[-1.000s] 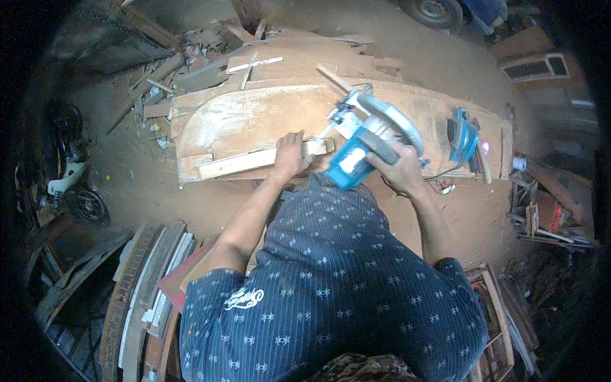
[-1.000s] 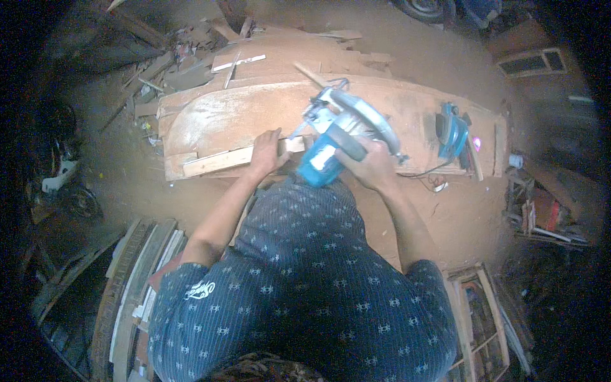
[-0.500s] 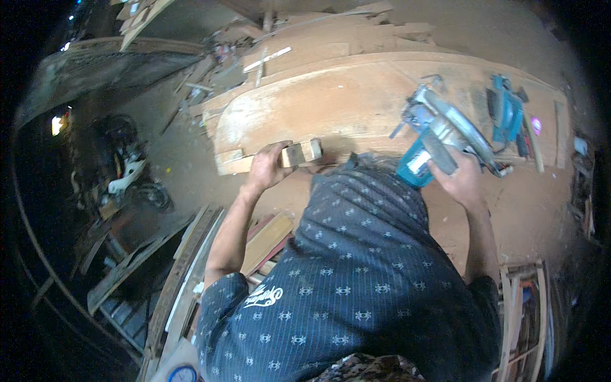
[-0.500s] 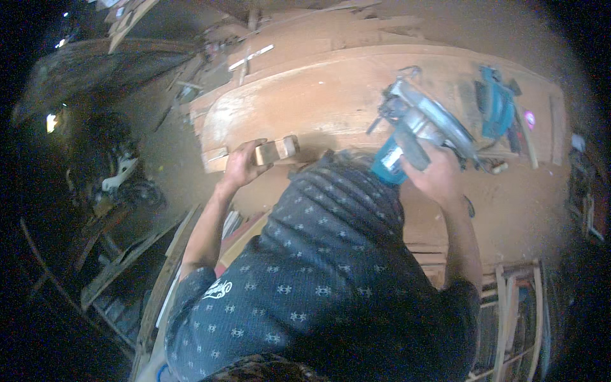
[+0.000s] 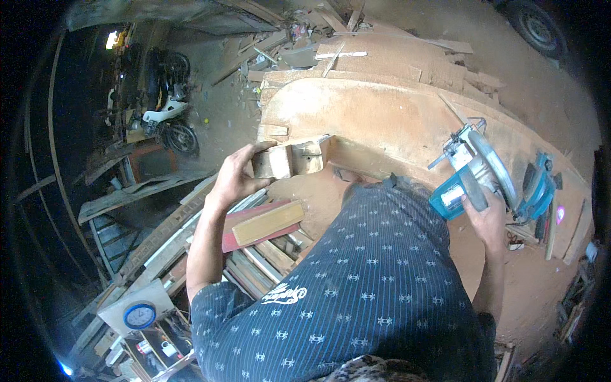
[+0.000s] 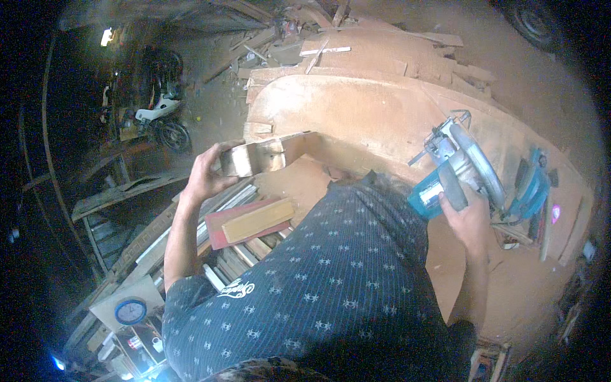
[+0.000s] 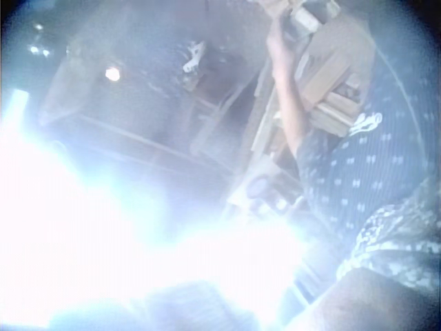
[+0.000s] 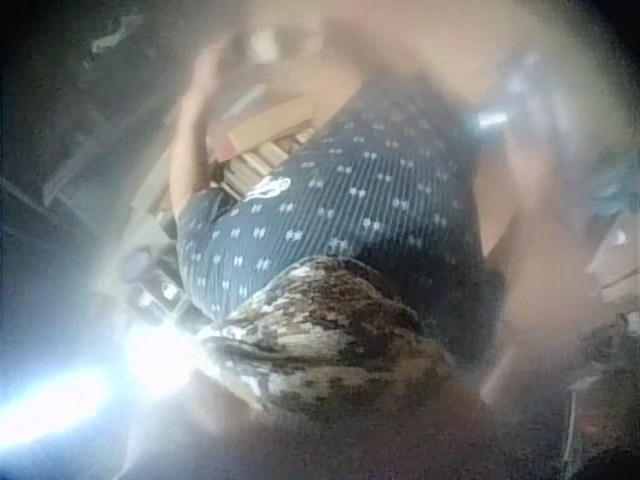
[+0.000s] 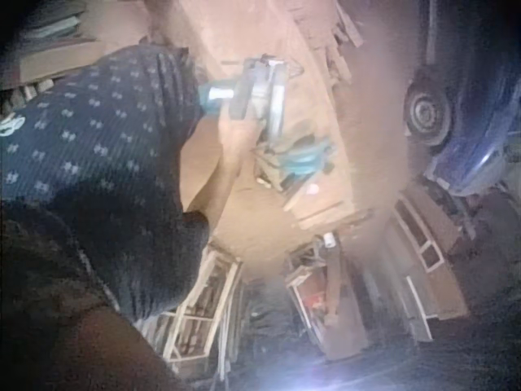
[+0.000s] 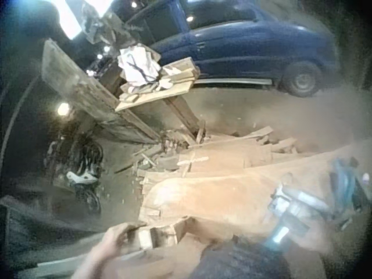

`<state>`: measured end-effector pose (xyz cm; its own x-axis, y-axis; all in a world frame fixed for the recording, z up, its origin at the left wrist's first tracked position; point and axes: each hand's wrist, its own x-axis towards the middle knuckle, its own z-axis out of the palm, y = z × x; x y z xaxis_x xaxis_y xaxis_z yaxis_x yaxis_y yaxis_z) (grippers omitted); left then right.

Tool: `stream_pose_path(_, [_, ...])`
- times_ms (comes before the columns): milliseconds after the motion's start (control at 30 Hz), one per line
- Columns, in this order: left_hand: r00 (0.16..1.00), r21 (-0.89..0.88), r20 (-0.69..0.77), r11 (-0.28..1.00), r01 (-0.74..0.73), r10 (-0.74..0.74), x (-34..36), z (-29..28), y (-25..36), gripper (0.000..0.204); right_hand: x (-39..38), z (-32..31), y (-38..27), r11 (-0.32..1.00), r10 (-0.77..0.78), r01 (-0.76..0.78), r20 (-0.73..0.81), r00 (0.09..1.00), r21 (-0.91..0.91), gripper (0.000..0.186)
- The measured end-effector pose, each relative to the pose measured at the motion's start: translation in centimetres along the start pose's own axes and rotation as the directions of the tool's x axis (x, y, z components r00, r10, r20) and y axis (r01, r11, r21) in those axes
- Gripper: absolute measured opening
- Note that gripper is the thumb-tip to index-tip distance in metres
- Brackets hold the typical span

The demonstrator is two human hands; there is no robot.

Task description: The person uses a hand axe to split a piece of wood on a workbench, then measures and marks the wood with a square and pencil. They proceed to cut the wood into smaller pieces using a circular saw, handling the wood and tools throughout the process.

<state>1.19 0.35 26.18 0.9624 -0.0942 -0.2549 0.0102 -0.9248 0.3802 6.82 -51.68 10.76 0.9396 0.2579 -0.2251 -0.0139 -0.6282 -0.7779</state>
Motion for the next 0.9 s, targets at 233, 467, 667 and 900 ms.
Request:
stream_pose_path(233, [0.963,-0.197,-0.066,0.95,0.244,-0.261,-2.6,0.0,-2.3,0.07,-0.6,0.6,0.0,0.987,0.05,-0.049,0.0,0.999,-0.154,0.04])
stream_pose_path(467, [0.938,-0.164,-0.135,0.941,0.296,-0.319,-4.7,4.4,-9.9,0.073,-1.2,1.4,-0.5,0.982,0.186,-0.187,-0.03,0.982,-0.022,0.039])
stream_pose_path(667, [0.885,-0.193,-0.127,0.886,0.421,-0.448,-8.9,9.1,-21.4,0.075,-1.4,2.8,-1.9,0.976,0.156,-0.162,-0.046,0.987,-0.145,0.037])
stream_pose_path(900, [0.94,-0.036,-0.095,0.944,0.327,-0.329,-10.2,18.2,-30.9,0.071,-1.7,3.0,-6.0,0.953,0.234,-0.22,0.045,0.971,-0.207,0.04])
